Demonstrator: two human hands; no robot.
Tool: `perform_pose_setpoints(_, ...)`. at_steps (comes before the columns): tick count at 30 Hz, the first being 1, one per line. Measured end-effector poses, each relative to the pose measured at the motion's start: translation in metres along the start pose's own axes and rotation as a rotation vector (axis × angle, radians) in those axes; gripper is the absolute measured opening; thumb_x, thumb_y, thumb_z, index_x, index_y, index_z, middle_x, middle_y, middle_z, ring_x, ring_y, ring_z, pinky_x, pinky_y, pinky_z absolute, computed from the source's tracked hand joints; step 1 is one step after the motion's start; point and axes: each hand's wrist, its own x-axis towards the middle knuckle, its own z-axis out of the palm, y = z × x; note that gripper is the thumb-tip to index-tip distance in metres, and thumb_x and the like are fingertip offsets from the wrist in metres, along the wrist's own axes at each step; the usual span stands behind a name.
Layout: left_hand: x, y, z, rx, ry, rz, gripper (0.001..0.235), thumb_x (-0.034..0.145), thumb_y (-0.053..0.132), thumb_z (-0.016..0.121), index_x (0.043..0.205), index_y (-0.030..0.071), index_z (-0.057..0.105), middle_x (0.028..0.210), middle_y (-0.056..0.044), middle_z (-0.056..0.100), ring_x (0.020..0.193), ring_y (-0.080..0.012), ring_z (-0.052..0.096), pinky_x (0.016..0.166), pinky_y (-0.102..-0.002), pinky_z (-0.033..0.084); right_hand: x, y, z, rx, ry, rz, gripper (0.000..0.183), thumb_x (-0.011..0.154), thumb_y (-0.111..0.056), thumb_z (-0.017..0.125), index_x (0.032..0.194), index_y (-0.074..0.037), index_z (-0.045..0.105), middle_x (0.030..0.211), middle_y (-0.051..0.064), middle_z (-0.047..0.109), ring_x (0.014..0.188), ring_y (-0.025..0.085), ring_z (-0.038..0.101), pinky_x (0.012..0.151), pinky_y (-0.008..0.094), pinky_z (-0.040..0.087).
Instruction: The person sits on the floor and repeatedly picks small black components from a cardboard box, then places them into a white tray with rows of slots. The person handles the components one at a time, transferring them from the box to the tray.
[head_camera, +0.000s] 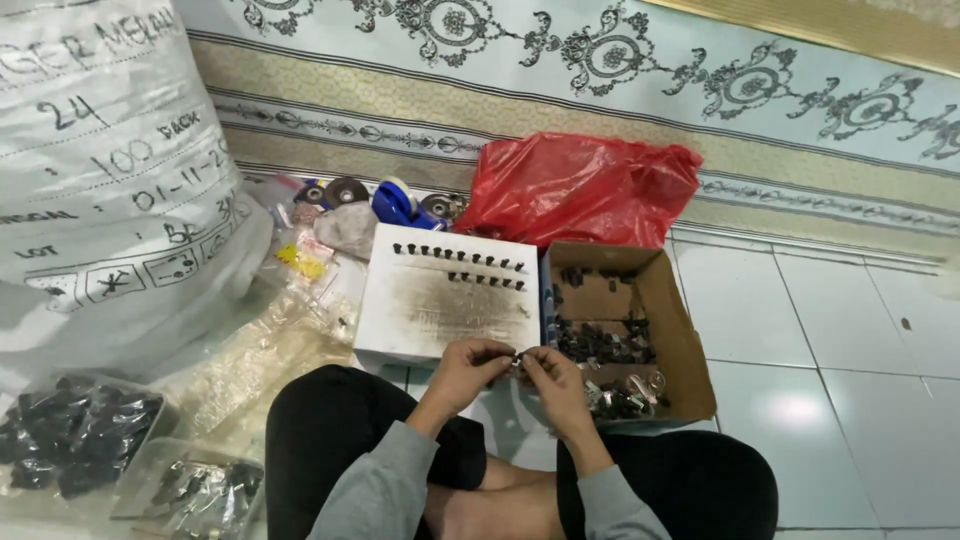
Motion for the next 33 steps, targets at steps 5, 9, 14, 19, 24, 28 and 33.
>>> perform_pose_setpoints(5,0.011,-0.005,0.002,-0.02,0.012,0.008,0.017,0.089,0.006,0.077,0.105,0.001,0.08,0.093,-0.015,0.08,0.084,-0.0201,0.076,0.077,-0.031,0.063,-0.003,-0.01,0.003,-0.018,-0.008,0.0,0.013,0.097,-0.012,0.068,0.095,0.0,0.074,0.078,0.012,0.072,0.075,0.018,0.065,0.073,0.033,0.054)
perform_pose_setpoints(9,0.014,-0.006,0.005,-0.112,-0.049,0.031,0.014,0.088,0.0,0.076,0.101,-0.003,0.079,0.087,-0.015,0.079,0.078,-0.0194,0.076,0.078,-0.029,0.067,-0.003,-0.013,0.001,0.03,0.011,0.014,0.012,0.094,-0.012,0.069,0.091,-0.002,0.075,0.081,0.011,0.075,0.077,0.019,0.069,0.074,0.031,0.056)
perform_pose_setpoints(14,0.021,-0.011,0.011,-0.108,-0.041,0.054,0.016,0.087,0.002,0.077,0.102,-0.003,0.08,0.089,-0.016,0.079,0.079,-0.02,0.076,0.078,-0.029,0.067,-0.008,-0.008,0.01,0.079,0.12,-0.08,0.013,0.095,-0.012,0.068,0.092,-0.001,0.073,0.082,0.01,0.074,0.077,0.018,0.069,0.076,0.031,0.059)
perform_pose_setpoints(19,0.025,-0.018,0.013,-0.143,-0.026,0.038,0.015,0.088,0.002,0.076,0.102,-0.004,0.079,0.088,-0.016,0.079,0.078,-0.0193,0.075,0.077,-0.029,0.067,-0.005,0.002,0.01,0.143,0.162,-0.067,0.01,0.096,-0.01,0.068,0.093,-0.001,0.073,0.081,0.009,0.072,0.075,0.016,0.066,0.073,0.029,0.056)
perform_pose_setpoints(24,0.019,-0.003,0.013,-0.162,-0.012,0.001,0.018,0.088,0.007,0.077,0.105,-0.001,0.08,0.092,-0.015,0.08,0.081,-0.0189,0.075,0.078,-0.028,0.065,0.004,0.011,0.004,0.469,0.136,0.076,0.007,0.094,-0.002,0.069,0.098,0.004,0.071,0.083,0.017,0.069,0.076,0.024,0.064,0.078,0.035,0.054)
perform_pose_setpoints(28,0.018,-0.001,0.015,-0.169,0.01,-0.002,0.017,0.09,0.007,0.076,0.104,0.0,0.081,0.09,-0.014,0.079,0.079,-0.0189,0.075,0.076,-0.028,0.065,0.004,0.012,0.01,0.439,0.197,0.057,0.006,0.095,-0.003,0.069,0.094,0.003,0.071,0.081,0.015,0.069,0.074,0.023,0.063,0.075,0.033,0.053)
perform_pose_setpoints(33,0.019,-0.003,0.012,-0.213,0.04,0.054,0.016,0.09,0.007,0.076,0.104,0.001,0.08,0.092,-0.012,0.079,0.079,-0.0165,0.074,0.075,-0.027,0.064,0.015,0.012,0.008,0.429,0.191,0.103,0.011,0.094,-0.008,0.073,0.098,0.001,0.069,0.083,0.015,0.069,0.075,0.022,0.065,0.077,0.033,0.054)
